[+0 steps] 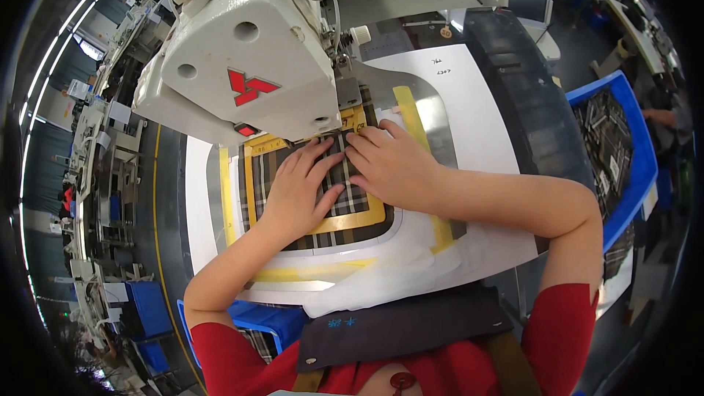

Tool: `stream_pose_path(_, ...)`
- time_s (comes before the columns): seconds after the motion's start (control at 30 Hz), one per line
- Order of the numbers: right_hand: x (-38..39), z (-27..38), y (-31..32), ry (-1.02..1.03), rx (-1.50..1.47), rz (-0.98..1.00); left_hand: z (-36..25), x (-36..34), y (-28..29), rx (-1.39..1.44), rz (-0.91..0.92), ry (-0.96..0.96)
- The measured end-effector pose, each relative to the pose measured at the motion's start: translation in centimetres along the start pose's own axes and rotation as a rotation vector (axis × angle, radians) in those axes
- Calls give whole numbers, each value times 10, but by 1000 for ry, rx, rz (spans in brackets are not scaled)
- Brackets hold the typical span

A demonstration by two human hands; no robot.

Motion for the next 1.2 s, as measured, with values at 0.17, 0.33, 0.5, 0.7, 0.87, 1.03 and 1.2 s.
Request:
stream_pose_path(0.17,0,-5,-2,13,-39,31,-1,-4,-3,-43,-9,23)
stream_pose_path(0.33,15,1,9,96,-38,50,0,-4,-3,-5,-1,46)
stream_pose_path(0.5,39,19,19,242,-71,-66,-3,-9,1,132,97,-96)
stream_pose_path(0.7,43,22,10,305,25,-134,4,-10,0,5,126,-129)
stream_pose_path(0.87,42,22,10,317,5,-110,-4,-14,0,-48,97,-131)
stream_pose_path(1.03,42,22,10,327,3,-82,-7,-13,-7,-16,28,-91)
stream_pose_path(1.2,43,21,10,335,8,-77,-17,2,7,26,81,-145)
Point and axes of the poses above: each hand's wrist, its own x-axis away from the middle knuckle, its own y-axis out of the back of the hand, z = x × y, the point moved 1 cm from there along -x, towards the middle knuckle, and after that the axes turned 3 degrees about x, right-handed, at the moved point
